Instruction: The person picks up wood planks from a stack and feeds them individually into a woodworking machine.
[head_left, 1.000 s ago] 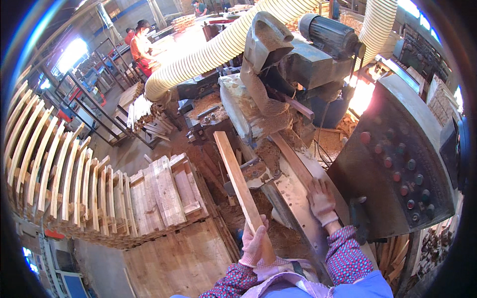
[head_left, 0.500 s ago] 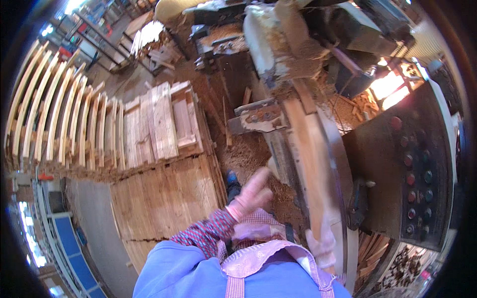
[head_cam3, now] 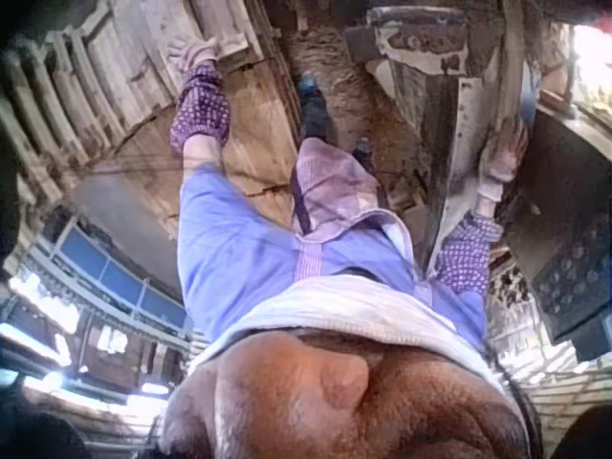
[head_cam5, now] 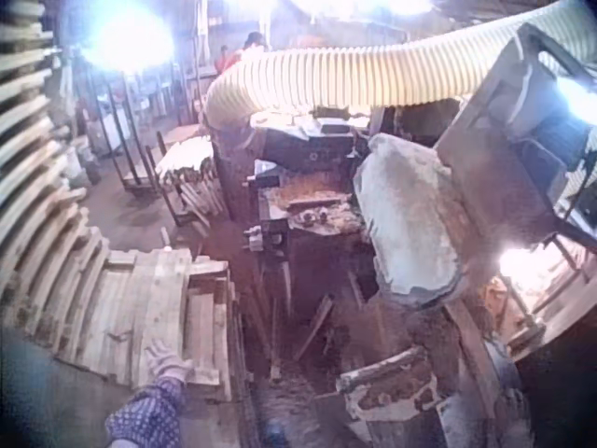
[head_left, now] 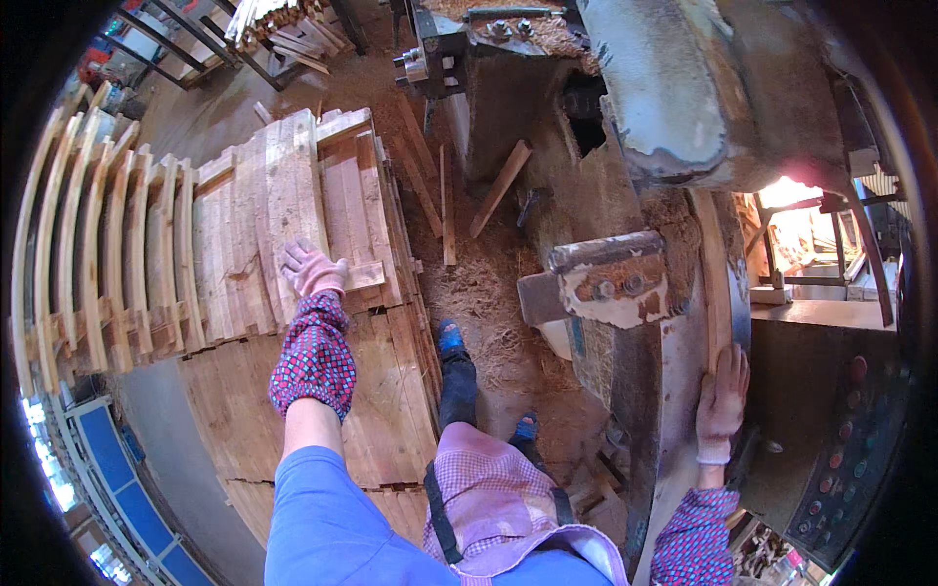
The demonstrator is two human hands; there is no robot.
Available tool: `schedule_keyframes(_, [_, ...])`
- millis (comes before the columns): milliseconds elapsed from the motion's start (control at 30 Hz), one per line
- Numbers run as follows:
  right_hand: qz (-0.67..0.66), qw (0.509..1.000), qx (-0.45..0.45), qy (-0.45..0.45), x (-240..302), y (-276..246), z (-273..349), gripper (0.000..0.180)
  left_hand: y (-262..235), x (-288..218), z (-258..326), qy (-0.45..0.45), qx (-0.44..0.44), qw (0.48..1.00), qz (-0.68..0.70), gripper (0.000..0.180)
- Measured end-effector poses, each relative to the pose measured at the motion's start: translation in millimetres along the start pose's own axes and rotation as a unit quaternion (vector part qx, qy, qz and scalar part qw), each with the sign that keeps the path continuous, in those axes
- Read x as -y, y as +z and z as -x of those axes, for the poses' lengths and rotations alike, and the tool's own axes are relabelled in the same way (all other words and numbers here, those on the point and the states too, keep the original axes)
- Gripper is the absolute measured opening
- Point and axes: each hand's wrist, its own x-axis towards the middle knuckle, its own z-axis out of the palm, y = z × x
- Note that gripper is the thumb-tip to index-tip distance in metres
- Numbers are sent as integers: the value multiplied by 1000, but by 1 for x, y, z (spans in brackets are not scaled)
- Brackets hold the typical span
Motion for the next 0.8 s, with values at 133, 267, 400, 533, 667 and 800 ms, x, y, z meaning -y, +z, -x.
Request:
schedule_keyframes(133, [-4,999,-44,-26,6,20,-58,47,44,18,-32,-20,-58,998,-31,94])
schedule_keyframes(267, [-161,968,-190,-16,56,4,-88,48,5,28,-3,6,153,924,350,73])
schedule_keyframes(400, [-589,806,51,37,164,-36,-46,47,-114,36,178,-7,263,593,761,44])
schedule_keyframes(533, [-635,744,196,-67,210,-67,32,91,-92,13,322,160,262,406,861,49])
schedule_keyframes(667, [-591,769,232,72,166,-111,95,92,-118,-6,472,106,384,266,878,62])
schedule_keyframes(800, [-456,874,98,136,90,-128,200,73,-86,-36,548,261,446,296,803,64])
